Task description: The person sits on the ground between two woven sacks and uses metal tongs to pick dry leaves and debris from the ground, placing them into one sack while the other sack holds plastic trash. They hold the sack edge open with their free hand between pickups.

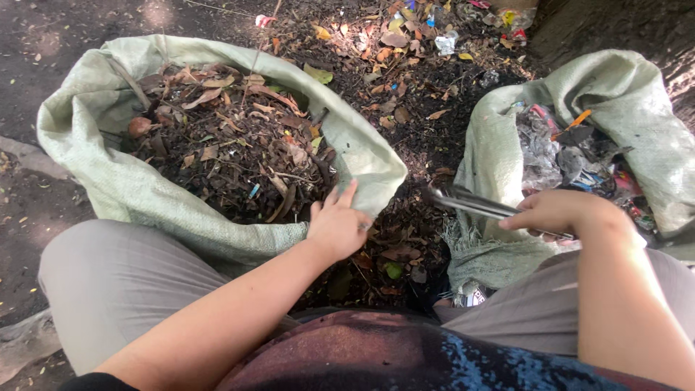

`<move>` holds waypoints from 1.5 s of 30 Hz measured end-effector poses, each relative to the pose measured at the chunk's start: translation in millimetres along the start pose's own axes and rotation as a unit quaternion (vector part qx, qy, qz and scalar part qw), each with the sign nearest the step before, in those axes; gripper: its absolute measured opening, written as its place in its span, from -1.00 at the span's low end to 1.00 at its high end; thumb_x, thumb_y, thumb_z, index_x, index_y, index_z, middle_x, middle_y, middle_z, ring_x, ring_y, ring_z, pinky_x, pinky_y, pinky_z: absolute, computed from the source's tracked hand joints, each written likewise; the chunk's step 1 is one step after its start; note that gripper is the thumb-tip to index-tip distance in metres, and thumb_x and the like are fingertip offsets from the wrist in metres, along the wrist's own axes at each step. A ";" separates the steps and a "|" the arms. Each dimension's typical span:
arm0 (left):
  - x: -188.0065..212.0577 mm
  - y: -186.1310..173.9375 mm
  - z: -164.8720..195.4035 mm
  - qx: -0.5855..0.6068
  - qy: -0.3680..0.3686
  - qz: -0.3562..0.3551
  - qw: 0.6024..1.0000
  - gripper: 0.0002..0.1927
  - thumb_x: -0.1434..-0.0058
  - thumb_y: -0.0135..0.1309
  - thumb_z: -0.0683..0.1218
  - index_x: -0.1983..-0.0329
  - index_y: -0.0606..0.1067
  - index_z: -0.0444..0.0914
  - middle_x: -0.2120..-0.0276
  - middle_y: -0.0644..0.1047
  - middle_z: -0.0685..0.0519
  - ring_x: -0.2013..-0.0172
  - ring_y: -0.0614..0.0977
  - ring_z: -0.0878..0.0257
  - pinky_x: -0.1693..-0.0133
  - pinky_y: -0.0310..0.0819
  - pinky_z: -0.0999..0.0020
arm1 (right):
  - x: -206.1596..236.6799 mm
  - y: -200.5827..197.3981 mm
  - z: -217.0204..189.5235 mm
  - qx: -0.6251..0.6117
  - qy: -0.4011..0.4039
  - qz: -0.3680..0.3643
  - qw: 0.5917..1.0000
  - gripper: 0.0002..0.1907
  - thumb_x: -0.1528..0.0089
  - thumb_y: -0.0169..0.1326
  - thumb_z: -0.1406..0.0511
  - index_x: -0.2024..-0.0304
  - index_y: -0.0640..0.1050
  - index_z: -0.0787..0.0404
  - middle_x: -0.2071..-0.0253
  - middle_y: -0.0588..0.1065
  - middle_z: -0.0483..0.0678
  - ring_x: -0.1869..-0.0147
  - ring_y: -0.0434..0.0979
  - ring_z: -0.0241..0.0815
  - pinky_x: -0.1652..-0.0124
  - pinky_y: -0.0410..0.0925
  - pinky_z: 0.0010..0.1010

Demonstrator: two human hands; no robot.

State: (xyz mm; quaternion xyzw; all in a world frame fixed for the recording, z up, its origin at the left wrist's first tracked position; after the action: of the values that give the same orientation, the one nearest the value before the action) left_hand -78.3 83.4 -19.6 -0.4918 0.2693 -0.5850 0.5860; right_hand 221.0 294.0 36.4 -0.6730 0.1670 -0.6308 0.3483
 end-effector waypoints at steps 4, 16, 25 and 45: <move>8.4 16.4 -64.4 0.252 -0.218 0.084 0.939 -0.24 -0.20 0.06 0.01 -0.46 0.22 -0.31 -0.43 0.22 -0.21 -0.30 0.45 -0.17 -0.33 0.30 0.04 | -26.6 31.4 -3.0 0.023 0.023 -0.028 0.999 -0.47 -0.22 0.24 -0.06 0.20 0.72 0.30 0.61 0.44 -0.12 0.59 0.37 -0.25 0.51 0.26 -0.31; 51.4 31.3 -144.3 0.335 -0.369 0.209 0.842 -0.13 -0.11 0.10 0.04 -0.47 0.13 -0.31 -0.49 0.06 -0.18 -0.30 0.37 -0.19 -0.27 0.26 0.05 | -43.9 -15.8 -104.4 -0.064 -0.101 0.084 0.989 -0.38 -0.07 0.31 -0.09 0.10 0.53 0.24 0.65 0.42 0.03 0.58 0.46 -0.07 0.52 0.28 -0.19; 67.0 39.8 -149.6 0.296 -0.345 0.203 0.867 -0.19 -0.09 0.09 0.07 -0.41 0.24 -0.30 -0.38 0.25 -0.23 -0.27 0.40 -0.17 -0.23 0.31 0.07 | -57.7 -45.9 -146.6 -0.050 -0.121 0.146 0.981 -0.26 0.11 0.32 -0.21 0.53 0.64 0.41 0.51 0.58 0.13 0.48 0.58 0.01 0.41 0.42 -0.18; 85.8 1.4 -192.0 0.406 -0.317 0.333 0.790 -0.74 -0.11 0.24 0.08 0.27 0.70 -0.16 0.33 0.69 -0.09 0.26 0.72 0.04 0.12 0.55 0.22 | -55.4 1.8 -150.5 -0.201 -0.075 0.152 0.965 -0.13 0.06 0.34 -0.22 0.14 0.60 0.45 0.42 0.58 0.06 0.44 0.60 -0.09 0.46 0.40 -0.22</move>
State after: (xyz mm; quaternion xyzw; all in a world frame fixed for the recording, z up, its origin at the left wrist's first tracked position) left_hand -234.2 -48.5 -69.8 -0.2456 -0.0468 -0.2205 0.9428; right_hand 67.8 290.7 -11.2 -0.7413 0.3637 -0.4718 0.3090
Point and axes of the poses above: each hand's wrist, its own x-axis away from the middle knuckle, its own y-axis out of the palm, z = x × y, the point moved 10 cm from there along -x, towards the middle knuckle
